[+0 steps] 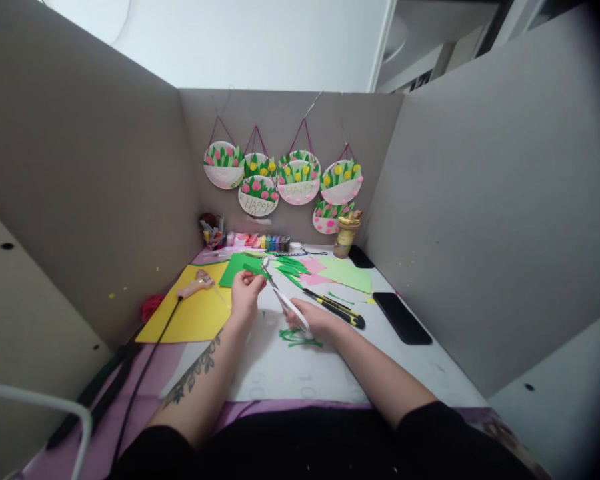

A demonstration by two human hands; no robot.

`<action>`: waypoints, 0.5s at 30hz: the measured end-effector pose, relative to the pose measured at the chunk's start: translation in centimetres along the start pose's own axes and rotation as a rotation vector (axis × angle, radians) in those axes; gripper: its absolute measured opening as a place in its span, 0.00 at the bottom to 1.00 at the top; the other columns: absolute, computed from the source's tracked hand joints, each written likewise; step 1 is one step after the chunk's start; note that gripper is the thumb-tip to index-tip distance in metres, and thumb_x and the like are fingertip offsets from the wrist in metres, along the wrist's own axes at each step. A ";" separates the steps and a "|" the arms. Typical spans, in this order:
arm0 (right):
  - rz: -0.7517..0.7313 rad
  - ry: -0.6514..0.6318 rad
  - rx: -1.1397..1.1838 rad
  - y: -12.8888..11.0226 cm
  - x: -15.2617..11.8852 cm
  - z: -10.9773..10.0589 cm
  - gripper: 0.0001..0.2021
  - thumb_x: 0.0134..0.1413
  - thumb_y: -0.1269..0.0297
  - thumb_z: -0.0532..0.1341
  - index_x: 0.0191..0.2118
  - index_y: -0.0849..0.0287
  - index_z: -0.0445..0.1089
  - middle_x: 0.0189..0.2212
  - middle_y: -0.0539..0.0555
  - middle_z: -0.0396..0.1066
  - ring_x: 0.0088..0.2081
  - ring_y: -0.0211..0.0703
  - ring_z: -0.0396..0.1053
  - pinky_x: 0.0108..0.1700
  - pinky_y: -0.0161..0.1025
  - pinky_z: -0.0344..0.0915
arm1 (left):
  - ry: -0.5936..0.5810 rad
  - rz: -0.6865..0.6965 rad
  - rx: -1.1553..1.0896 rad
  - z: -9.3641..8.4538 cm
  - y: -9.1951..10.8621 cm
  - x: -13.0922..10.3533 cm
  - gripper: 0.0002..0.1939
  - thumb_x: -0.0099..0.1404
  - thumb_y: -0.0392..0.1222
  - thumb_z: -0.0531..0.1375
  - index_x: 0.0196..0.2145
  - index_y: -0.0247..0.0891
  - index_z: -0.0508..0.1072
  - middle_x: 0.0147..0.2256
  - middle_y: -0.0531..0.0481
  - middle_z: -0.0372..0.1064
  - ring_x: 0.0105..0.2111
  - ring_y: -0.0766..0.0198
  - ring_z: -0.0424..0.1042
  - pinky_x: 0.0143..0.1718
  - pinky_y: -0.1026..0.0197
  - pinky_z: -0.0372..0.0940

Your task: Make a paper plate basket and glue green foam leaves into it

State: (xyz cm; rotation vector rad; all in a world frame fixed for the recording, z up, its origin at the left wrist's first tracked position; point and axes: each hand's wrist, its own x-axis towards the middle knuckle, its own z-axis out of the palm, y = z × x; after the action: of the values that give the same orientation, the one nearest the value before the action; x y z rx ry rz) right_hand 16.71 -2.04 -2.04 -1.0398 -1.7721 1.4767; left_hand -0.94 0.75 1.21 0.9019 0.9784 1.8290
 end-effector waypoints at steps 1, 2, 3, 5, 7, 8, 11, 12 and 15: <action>0.007 -0.001 0.004 0.0 0.0 0.0 0.07 0.44 0.69 0.60 0.33 0.59 0.64 0.27 0.48 0.63 0.27 0.34 0.62 0.27 0.31 0.59 | -0.002 0.002 -0.001 0.0 0.0 0.0 0.19 0.43 0.35 0.65 0.31 0.37 0.61 0.23 0.58 0.62 0.25 0.70 0.66 0.35 0.62 0.65; 0.017 0.001 0.010 0.1 0.1 0.0 0.07 0.44 0.69 0.60 0.33 0.59 0.64 0.27 0.48 0.63 0.26 0.33 0.61 0.27 0.31 0.58 | -0.004 0.004 -0.002 -0.1 -0.1 0.0 0.19 0.43 0.36 0.65 0.31 0.37 0.61 0.22 0.59 0.62 0.25 0.70 0.66 0.35 0.62 0.65; 0.029 0.007 0.018 0.1 0.1 0.1 0.07 0.44 0.68 0.60 0.33 0.59 0.64 0.26 0.48 0.63 0.26 0.33 0.61 0.26 0.30 0.57 | -0.007 0.006 -0.003 -0.1 -0.1 0.1 0.19 0.43 0.36 0.65 0.31 0.38 0.61 0.22 0.59 0.62 0.24 0.70 0.66 0.35 0.62 0.65; 0.048 0.020 0.037 0.1 0.0 0.1 0.07 0.44 0.67 0.60 0.33 0.59 0.64 0.26 0.47 0.62 0.25 0.32 0.60 0.25 0.30 0.57 | -0.011 0.005 -0.002 -0.2 -0.2 0.1 0.19 0.43 0.36 0.65 0.31 0.38 0.61 0.22 0.59 0.62 0.24 0.70 0.66 0.35 0.62 0.65; 0.048 0.024 0.045 0.1 0.0 0.1 0.08 0.44 0.66 0.61 0.34 0.59 0.63 0.25 0.47 0.62 0.24 0.32 0.60 0.25 0.30 0.57 | -0.013 0.002 0.004 -0.2 -0.2 0.2 0.18 0.43 0.36 0.65 0.31 0.38 0.61 0.22 0.59 0.62 0.25 0.69 0.67 0.35 0.62 0.65; 0.042 0.022 0.045 0.2 0.0 0.1 0.08 0.45 0.66 0.61 0.34 0.59 0.63 0.25 0.47 0.62 0.24 0.32 0.60 0.25 0.30 0.57 | -0.009 -0.002 0.007 -0.2 -0.1 0.2 0.18 0.44 0.36 0.65 0.31 0.38 0.61 0.22 0.59 0.63 0.25 0.69 0.67 0.35 0.61 0.65; 0.038 0.017 0.045 0.5 0.3 -0.1 0.08 0.45 0.66 0.60 0.33 0.59 0.63 0.25 0.46 0.61 0.23 0.31 0.59 0.25 0.30 0.58 | 0.003 -0.018 0.002 -0.2 0.1 0.2 0.19 0.44 0.36 0.65 0.32 0.38 0.60 0.22 0.59 0.63 0.25 0.68 0.69 0.35 0.61 0.65; 0.048 0.011 0.044 0.6 0.4 -0.2 0.07 0.45 0.66 0.60 0.33 0.59 0.63 0.24 0.46 0.61 0.23 0.30 0.59 0.25 0.30 0.57 | 0.007 -0.023 -0.002 -0.2 0.2 0.2 0.20 0.43 0.36 0.65 0.32 0.38 0.60 0.22 0.59 0.63 0.25 0.68 0.69 0.34 0.61 0.65; 0.114 0.000 0.073 0.7 0.8 -0.5 0.08 0.42 0.69 0.61 0.32 0.59 0.63 0.23 0.45 0.60 0.22 0.30 0.58 0.25 0.30 0.57 | 0.016 -0.034 0.004 -0.2 0.4 0.3 0.20 0.43 0.35 0.65 0.31 0.39 0.59 0.20 0.60 0.62 0.23 0.68 0.69 0.32 0.62 0.64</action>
State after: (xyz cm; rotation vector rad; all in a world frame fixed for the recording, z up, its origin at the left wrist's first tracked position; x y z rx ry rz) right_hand 16.87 -0.99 -2.68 -1.1196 -1.6704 1.5980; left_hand -1.41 0.79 1.55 0.8686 1.0015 1.8091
